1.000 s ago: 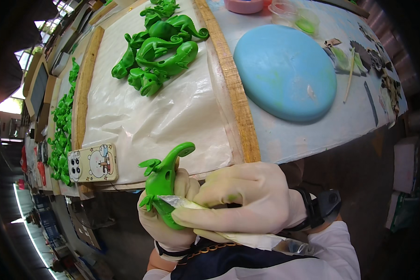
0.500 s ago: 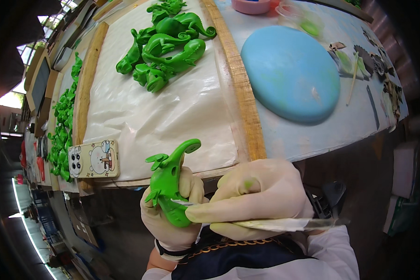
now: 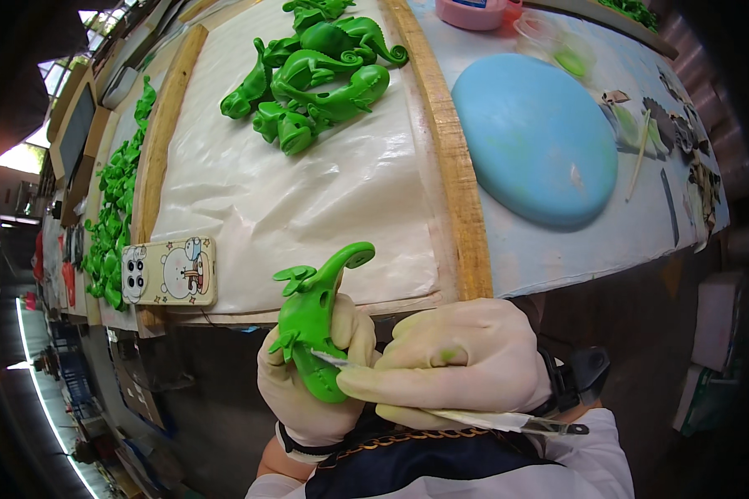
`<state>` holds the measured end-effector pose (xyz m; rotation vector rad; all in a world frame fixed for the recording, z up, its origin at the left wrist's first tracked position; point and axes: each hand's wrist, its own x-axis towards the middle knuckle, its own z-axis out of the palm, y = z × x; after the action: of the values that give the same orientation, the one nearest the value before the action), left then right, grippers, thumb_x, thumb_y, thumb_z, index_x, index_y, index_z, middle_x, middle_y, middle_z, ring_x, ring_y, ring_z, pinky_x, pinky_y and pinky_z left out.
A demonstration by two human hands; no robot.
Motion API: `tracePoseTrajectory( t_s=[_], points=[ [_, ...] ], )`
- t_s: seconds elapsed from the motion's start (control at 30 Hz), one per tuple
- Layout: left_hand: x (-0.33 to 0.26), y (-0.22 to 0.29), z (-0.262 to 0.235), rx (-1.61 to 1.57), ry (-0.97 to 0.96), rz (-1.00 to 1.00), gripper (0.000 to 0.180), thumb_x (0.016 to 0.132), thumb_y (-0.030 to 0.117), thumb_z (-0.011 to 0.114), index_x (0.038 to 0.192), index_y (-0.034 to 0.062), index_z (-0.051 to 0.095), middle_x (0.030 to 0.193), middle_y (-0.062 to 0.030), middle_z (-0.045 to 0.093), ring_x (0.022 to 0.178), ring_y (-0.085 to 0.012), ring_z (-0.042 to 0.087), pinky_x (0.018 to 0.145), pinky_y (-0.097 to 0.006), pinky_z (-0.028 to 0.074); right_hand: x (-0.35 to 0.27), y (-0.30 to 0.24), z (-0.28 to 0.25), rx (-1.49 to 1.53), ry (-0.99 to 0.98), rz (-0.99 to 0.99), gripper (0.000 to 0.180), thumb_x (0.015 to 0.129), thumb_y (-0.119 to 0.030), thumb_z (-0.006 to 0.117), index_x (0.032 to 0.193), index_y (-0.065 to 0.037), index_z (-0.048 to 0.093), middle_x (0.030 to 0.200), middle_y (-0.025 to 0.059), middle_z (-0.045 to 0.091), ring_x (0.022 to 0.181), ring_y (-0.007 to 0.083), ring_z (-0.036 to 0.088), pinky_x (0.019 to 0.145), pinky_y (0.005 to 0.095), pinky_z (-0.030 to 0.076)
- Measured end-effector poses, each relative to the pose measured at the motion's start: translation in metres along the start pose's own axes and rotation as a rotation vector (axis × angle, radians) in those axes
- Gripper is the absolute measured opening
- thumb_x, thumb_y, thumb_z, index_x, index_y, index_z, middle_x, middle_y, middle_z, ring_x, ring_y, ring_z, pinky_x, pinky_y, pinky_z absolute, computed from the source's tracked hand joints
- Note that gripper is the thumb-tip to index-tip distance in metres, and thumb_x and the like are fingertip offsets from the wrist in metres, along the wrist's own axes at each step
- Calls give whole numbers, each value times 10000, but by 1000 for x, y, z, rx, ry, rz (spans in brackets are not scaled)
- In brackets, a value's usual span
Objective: Finishing and detailing green plastic chameleon figurines using scrapers and paintbrushes.
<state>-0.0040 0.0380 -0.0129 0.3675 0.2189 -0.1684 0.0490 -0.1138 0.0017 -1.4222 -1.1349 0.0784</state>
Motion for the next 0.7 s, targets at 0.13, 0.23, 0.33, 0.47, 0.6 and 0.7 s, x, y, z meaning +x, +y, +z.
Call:
tracePoseTrajectory(
  t_s=[0.13, 0.23, 0.33, 0.47, 0.6, 0.7],
  points=[
    [-3, 3, -2, 9, 13, -3, 371, 795, 377, 395, 833, 12, 447, 729, -84, 434, 647, -194, 442, 496, -269, 346, 1, -8, 3, 38, 18, 153, 175, 710, -20, 580, 873, 44, 586, 616, 79, 552, 414, 185, 460, 386, 267, 363],
    [-6, 2, 0, 3, 40, 31, 409, 802, 397, 406, 922, 7, 437, 794, -100, 461, 680, -194, 457, 539, -283, 382, 3, -8, 2, -10, 98, 53, 163, 734, -97, 595, 814, 45, 601, 591, 79, 549, 408, 186, 465, 373, 273, 364],
    [-6, 1, -7, 138, -32, 95, 464, 818, 379, 431, 1079, 1, 368, 879, -119, 480, 772, -215, 489, 617, -316, 424, 4, -6, -3, -4, 71, 12, 260, 742, -208, 613, 773, 51, 604, 573, 81, 546, 391, 179, 457, 359, 271, 349],
    [-7, -4, 4, 326, 75, 165, 509, 817, 377, 411, 1177, 30, 316, 948, -72, 447, 850, -233, 456, 751, -379, 388, 3, -11, -6, 77, -25, 54, 370, 728, -275, 602, 842, 75, 571, 604, 80, 556, 391, 171, 461, 348, 263, 331],
    [-9, -2, 0, 340, 14, 295, 570, 836, 373, 413, 1279, 81, 204, 1040, -61, 448, 969, -242, 447, 889, -420, 326, 5, -5, 0, 23, 31, -29, 378, 742, -282, 587, 877, 70, 557, 621, 82, 564, 433, 179, 507, 373, 267, 383],
    [-8, -1, -1, 287, -5, 301, 588, 828, 303, 461, 1287, 94, 160, 1079, -109, 438, 1028, -279, 440, 875, -429, 362, 3, -7, 0, 23, 93, -17, 352, 686, -175, 648, 957, 36, 570, 586, 73, 542, 466, 192, 520, 420, 259, 397]
  ],
)
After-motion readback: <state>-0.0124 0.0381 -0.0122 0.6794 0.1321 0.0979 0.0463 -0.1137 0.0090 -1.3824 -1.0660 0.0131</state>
